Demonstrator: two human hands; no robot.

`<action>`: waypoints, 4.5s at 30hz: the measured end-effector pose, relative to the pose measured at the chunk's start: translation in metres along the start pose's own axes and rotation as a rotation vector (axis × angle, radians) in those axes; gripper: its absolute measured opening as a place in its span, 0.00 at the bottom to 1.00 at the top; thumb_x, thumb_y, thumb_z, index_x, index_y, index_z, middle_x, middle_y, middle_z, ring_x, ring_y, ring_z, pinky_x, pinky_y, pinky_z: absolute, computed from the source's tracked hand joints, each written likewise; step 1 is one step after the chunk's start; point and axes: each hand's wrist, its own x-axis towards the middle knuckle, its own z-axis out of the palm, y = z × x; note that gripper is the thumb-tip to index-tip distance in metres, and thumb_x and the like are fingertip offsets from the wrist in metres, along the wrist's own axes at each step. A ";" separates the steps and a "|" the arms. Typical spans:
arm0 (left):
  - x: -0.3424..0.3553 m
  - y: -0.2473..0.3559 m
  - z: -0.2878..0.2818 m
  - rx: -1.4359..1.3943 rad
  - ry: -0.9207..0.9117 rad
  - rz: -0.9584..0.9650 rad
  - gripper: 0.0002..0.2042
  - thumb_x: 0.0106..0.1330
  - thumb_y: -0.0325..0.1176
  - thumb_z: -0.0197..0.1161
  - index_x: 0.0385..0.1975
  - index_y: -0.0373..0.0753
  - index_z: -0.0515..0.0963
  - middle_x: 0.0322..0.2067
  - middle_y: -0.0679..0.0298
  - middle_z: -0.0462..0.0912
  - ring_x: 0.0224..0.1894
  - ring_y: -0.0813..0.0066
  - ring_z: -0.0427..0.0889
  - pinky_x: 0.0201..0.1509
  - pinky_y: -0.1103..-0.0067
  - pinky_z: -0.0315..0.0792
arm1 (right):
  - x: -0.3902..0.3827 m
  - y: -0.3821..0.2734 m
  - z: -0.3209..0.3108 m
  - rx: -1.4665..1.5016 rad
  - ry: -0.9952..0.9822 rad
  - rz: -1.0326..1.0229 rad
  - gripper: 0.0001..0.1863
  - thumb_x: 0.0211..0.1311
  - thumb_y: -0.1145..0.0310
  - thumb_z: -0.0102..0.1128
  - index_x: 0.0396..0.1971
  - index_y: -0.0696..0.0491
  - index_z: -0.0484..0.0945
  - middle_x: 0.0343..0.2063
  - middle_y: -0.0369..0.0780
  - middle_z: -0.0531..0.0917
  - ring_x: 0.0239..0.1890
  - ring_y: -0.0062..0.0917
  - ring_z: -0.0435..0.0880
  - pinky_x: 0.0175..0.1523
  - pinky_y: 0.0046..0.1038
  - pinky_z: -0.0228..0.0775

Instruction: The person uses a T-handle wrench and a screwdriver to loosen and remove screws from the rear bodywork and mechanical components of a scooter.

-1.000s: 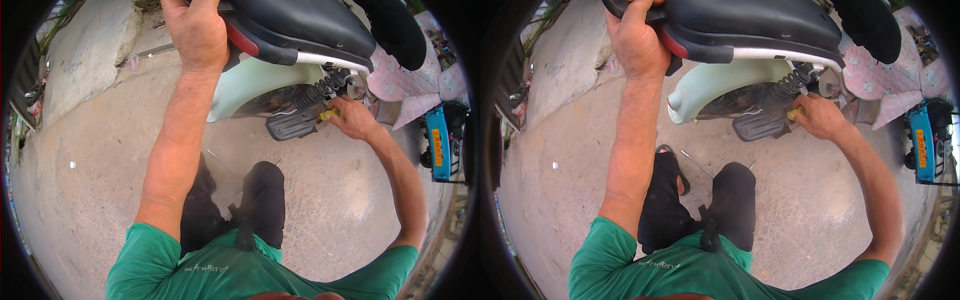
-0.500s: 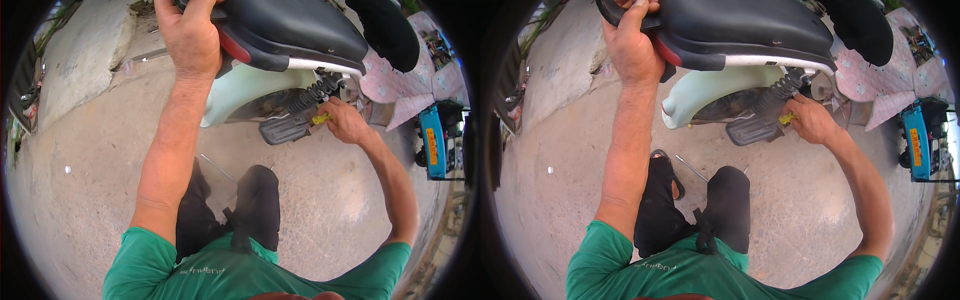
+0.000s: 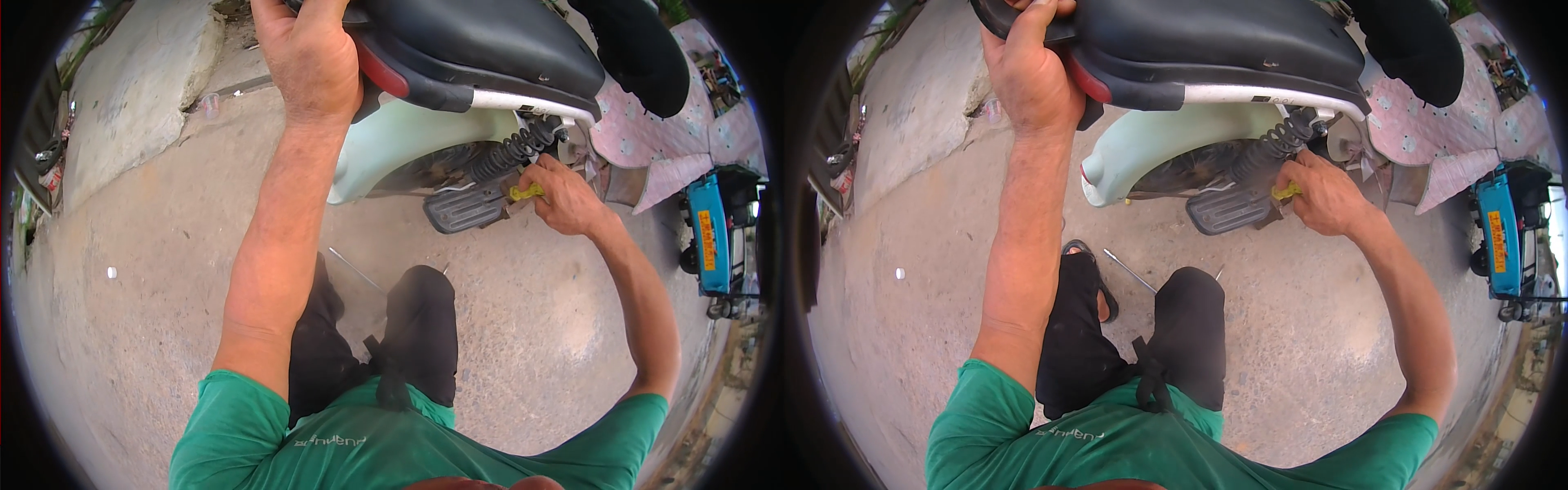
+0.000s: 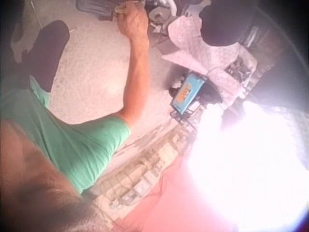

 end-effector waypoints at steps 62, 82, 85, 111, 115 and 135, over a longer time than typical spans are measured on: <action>0.004 -0.001 -0.003 0.058 0.064 -0.070 0.13 0.73 0.22 0.56 0.55 0.36 0.71 0.40 0.65 0.78 0.43 0.76 0.77 0.56 0.77 0.71 | -0.005 -0.034 0.005 0.077 -0.051 0.395 0.19 0.56 0.67 0.61 0.49 0.53 0.79 0.39 0.50 0.86 0.44 0.45 0.87 0.51 0.43 0.77; 0.002 -0.003 0.000 -0.003 0.030 -0.048 0.13 0.72 0.21 0.55 0.55 0.37 0.71 0.41 0.65 0.77 0.43 0.75 0.77 0.56 0.77 0.72 | -0.021 -0.010 0.020 0.121 0.134 0.177 0.17 0.64 0.64 0.61 0.51 0.54 0.76 0.39 0.50 0.86 0.44 0.48 0.84 0.51 0.45 0.75; 0.005 -0.005 -0.005 0.003 0.019 -0.017 0.13 0.72 0.22 0.56 0.55 0.37 0.71 0.41 0.65 0.77 0.43 0.76 0.77 0.56 0.77 0.72 | -0.018 -0.017 0.015 -0.042 0.065 0.356 0.16 0.63 0.63 0.63 0.47 0.55 0.78 0.34 0.50 0.87 0.40 0.48 0.85 0.47 0.46 0.76; 0.004 -0.005 -0.008 0.054 0.013 -0.037 0.11 0.74 0.24 0.57 0.53 0.39 0.73 0.41 0.67 0.77 0.43 0.77 0.77 0.56 0.78 0.71 | 0.014 -0.076 0.019 0.143 0.017 0.288 0.16 0.62 0.60 0.67 0.39 0.58 0.81 0.27 0.51 0.86 0.34 0.48 0.86 0.43 0.45 0.77; 0.005 -0.003 -0.007 0.075 0.032 -0.056 0.11 0.74 0.24 0.57 0.53 0.39 0.72 0.41 0.67 0.77 0.43 0.77 0.76 0.55 0.79 0.71 | 0.014 -0.075 0.019 0.151 0.010 0.311 0.16 0.62 0.60 0.67 0.39 0.59 0.81 0.26 0.51 0.86 0.34 0.48 0.87 0.43 0.44 0.77; 0.004 -0.008 -0.010 0.027 0.006 -0.022 0.12 0.73 0.23 0.58 0.53 0.38 0.72 0.41 0.67 0.77 0.43 0.78 0.77 0.54 0.79 0.72 | 0.015 -0.072 0.021 0.167 0.035 0.296 0.15 0.61 0.62 0.68 0.38 0.58 0.80 0.28 0.51 0.86 0.34 0.48 0.87 0.42 0.44 0.77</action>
